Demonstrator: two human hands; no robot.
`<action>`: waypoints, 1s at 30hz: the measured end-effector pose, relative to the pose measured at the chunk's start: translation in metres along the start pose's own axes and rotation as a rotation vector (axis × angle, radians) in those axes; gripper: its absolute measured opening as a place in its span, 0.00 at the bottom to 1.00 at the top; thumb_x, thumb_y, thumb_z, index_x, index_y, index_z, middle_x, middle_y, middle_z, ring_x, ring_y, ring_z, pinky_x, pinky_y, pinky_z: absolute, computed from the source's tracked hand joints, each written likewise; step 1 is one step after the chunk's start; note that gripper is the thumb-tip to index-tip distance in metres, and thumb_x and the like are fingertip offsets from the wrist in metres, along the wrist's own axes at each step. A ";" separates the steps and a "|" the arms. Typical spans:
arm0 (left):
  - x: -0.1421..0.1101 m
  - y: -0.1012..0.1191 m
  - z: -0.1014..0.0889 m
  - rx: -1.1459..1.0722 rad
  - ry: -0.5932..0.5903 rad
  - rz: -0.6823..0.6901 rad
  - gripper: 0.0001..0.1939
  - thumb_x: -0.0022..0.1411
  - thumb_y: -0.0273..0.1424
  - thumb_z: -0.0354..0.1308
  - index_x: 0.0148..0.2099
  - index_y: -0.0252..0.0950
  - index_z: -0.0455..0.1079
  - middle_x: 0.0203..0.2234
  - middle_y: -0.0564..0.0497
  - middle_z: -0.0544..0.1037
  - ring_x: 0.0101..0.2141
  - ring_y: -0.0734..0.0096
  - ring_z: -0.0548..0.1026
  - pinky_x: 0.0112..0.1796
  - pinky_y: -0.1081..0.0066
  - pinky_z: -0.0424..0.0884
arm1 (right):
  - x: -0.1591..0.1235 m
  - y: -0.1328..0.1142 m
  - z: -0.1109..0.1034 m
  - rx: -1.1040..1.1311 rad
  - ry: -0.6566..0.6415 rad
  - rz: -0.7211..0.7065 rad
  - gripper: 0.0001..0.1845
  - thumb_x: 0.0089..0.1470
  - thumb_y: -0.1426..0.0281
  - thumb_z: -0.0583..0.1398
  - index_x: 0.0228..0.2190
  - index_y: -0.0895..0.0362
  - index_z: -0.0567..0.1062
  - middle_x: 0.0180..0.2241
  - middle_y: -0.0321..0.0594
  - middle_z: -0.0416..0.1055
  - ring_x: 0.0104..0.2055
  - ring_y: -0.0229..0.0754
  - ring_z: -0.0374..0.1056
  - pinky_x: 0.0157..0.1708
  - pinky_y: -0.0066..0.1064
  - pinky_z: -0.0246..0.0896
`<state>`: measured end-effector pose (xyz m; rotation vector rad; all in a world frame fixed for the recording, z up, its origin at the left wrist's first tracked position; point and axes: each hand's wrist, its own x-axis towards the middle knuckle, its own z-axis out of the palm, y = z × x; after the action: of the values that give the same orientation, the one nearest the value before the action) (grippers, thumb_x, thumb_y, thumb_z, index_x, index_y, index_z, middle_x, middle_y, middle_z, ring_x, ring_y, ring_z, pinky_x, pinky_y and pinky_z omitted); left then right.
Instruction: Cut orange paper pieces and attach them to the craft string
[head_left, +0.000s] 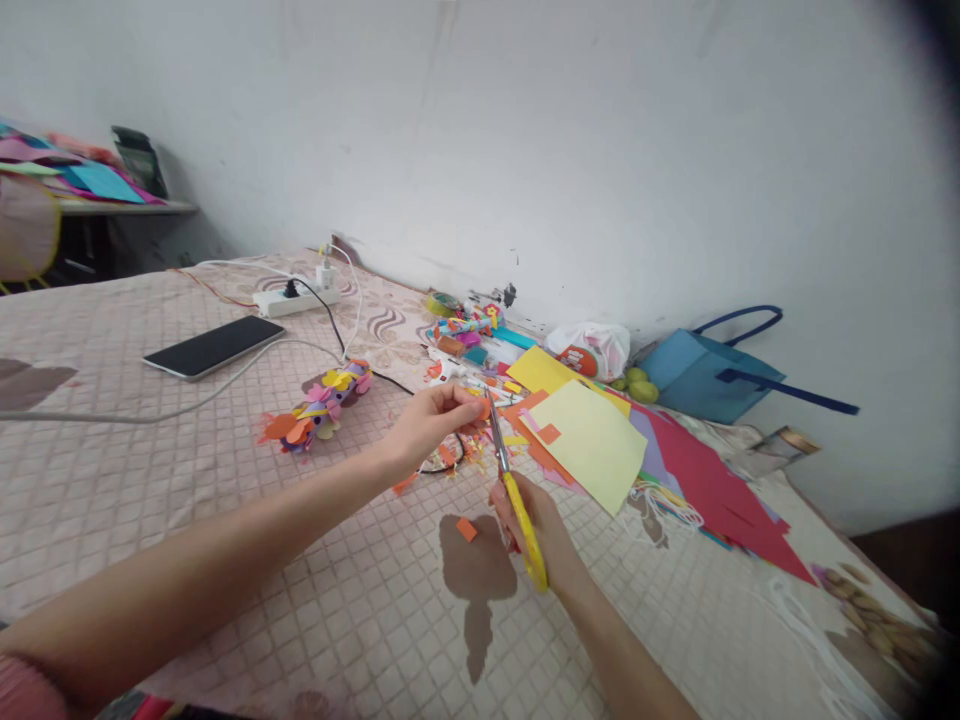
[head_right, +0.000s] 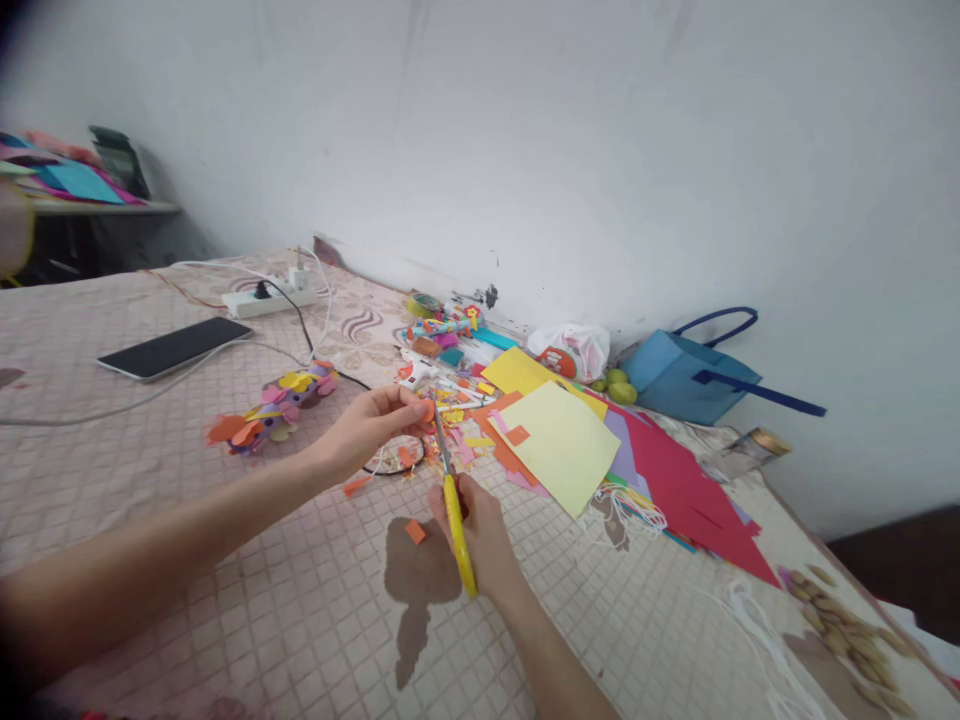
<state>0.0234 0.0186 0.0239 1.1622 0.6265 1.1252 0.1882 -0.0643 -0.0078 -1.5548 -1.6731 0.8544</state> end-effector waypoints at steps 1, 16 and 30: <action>0.000 0.000 0.000 0.005 -0.002 0.003 0.12 0.51 0.36 0.63 0.30 0.33 0.67 0.26 0.52 0.75 0.29 0.75 0.73 0.37 0.70 0.69 | 0.000 0.000 0.000 0.004 -0.005 0.002 0.19 0.53 0.53 0.53 0.23 0.56 0.63 0.15 0.29 0.57 0.17 0.33 0.53 0.16 0.24 0.49; 0.001 0.000 -0.001 0.002 -0.018 0.002 0.13 0.52 0.37 0.63 0.30 0.32 0.67 0.26 0.52 0.75 0.29 0.75 0.73 0.36 0.70 0.69 | 0.000 -0.002 -0.001 0.062 0.010 0.005 0.20 0.49 0.53 0.55 0.20 0.55 0.59 0.16 0.29 0.54 0.17 0.32 0.51 0.16 0.24 0.48; 0.001 0.000 -0.001 -0.011 -0.019 0.003 0.12 0.52 0.37 0.63 0.30 0.33 0.67 0.26 0.52 0.75 0.29 0.75 0.73 0.37 0.69 0.69 | -0.001 0.004 0.000 0.078 0.013 0.030 0.19 0.51 0.53 0.55 0.21 0.54 0.59 0.15 0.28 0.54 0.16 0.31 0.51 0.15 0.24 0.47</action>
<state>0.0232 0.0199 0.0234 1.1636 0.6031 1.1179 0.1907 -0.0649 -0.0110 -1.5329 -1.5921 0.9121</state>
